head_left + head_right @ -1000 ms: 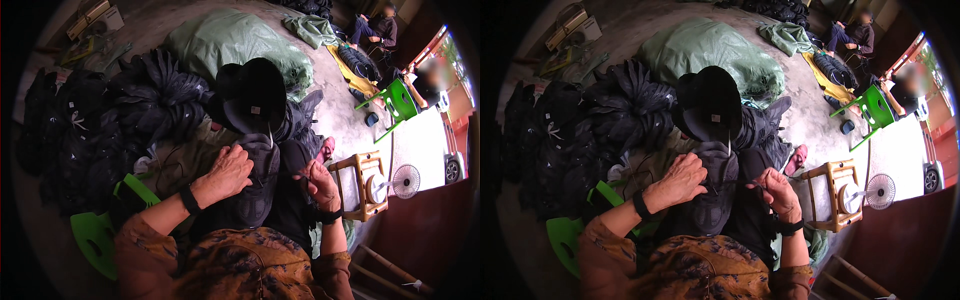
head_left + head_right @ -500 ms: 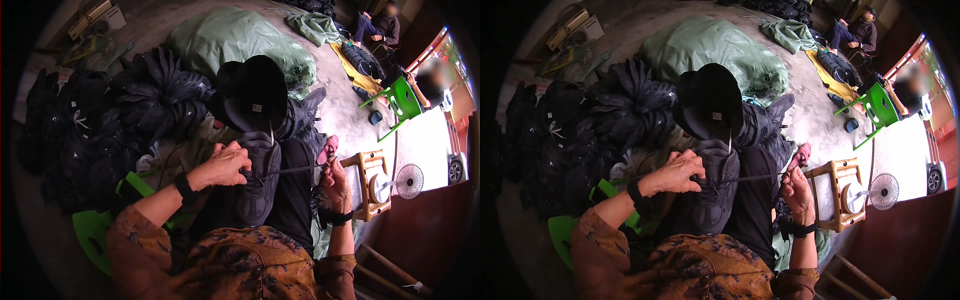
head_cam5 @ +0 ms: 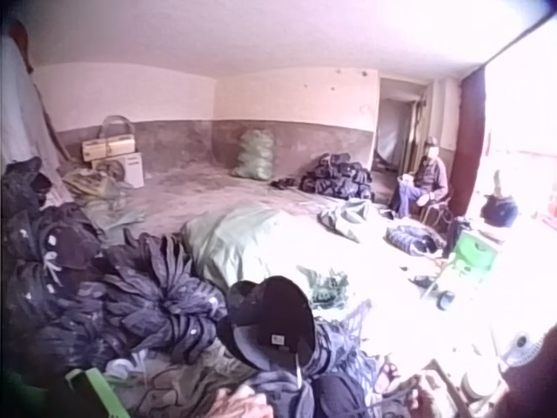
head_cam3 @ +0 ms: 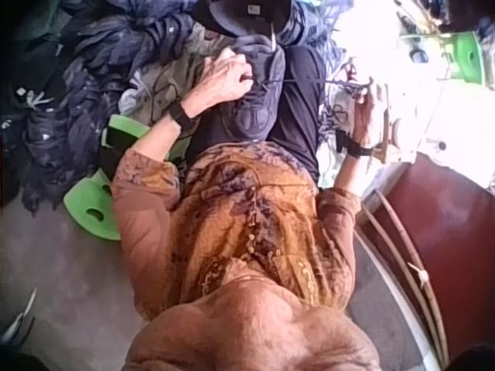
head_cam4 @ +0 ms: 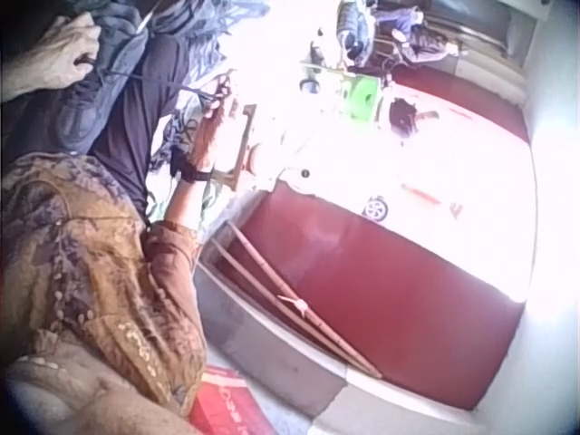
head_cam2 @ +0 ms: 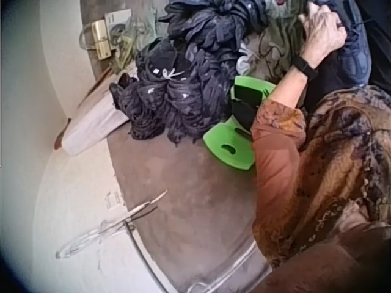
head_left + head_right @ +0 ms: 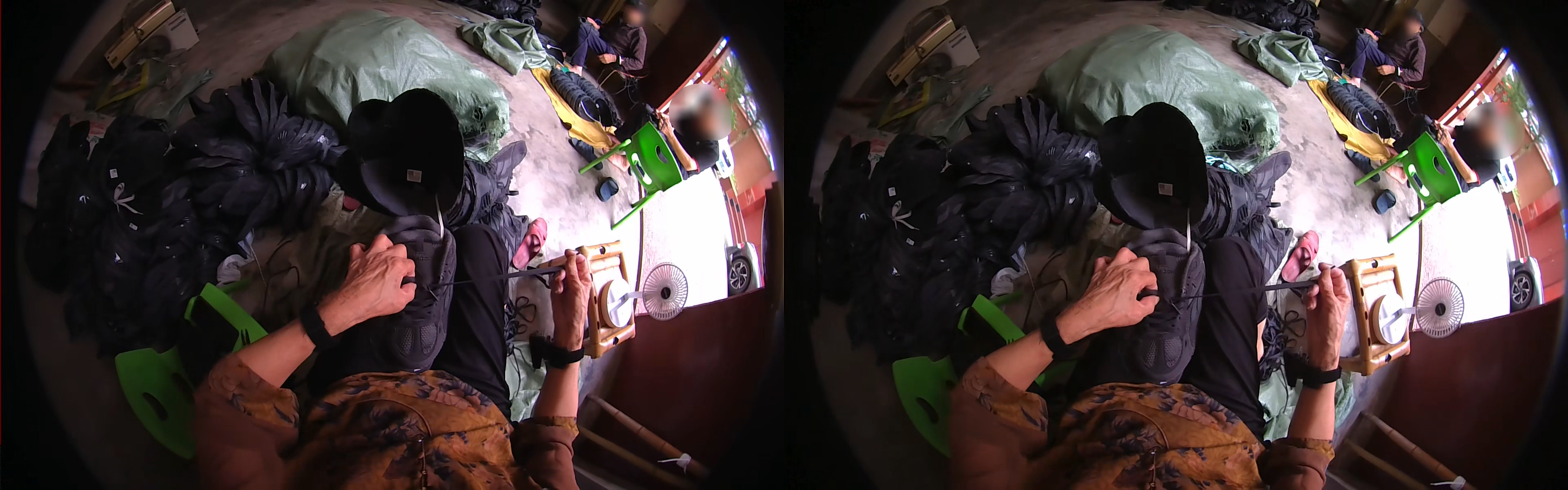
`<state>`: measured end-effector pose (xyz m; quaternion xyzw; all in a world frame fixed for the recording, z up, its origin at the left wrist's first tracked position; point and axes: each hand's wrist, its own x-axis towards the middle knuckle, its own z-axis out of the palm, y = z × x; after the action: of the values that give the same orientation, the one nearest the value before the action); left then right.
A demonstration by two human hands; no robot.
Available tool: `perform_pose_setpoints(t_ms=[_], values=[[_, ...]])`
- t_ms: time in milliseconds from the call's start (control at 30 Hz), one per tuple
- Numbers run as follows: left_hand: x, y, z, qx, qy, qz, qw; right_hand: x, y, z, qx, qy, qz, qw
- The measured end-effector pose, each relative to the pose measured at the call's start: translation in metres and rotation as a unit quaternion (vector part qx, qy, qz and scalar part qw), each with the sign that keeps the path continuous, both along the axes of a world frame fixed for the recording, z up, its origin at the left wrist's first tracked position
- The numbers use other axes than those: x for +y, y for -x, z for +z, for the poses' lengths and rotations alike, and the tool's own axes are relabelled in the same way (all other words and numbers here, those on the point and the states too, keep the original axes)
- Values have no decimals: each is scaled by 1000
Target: Insert and pull laces through the eyelets of a shoe.
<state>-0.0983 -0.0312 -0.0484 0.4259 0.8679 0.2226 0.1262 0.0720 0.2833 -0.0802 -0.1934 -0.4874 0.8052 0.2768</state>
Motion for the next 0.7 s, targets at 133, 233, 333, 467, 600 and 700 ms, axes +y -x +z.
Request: perform_pose_setpoints(t_ms=[133,233,333,467,600,700], values=[[-3,4,2,-28,-18,-15,999,-2,14,13,-175,-244,-20,954],[-7,8,-4,-37,-79,-30,996,10,16,-20,-235,-253,52,937],[-8,7,-1,-33,-110,-38,993,-10,17,-24,-248,-271,8,930],[-13,6,-1,-22,-103,-41,994,-87,16,48,-205,-222,139,943],[-11,10,-5,-28,-106,-57,992,-129,14,43,-227,-140,319,910],[-12,14,-5,-29,-157,-78,984,-121,23,24,-136,44,185,972]])
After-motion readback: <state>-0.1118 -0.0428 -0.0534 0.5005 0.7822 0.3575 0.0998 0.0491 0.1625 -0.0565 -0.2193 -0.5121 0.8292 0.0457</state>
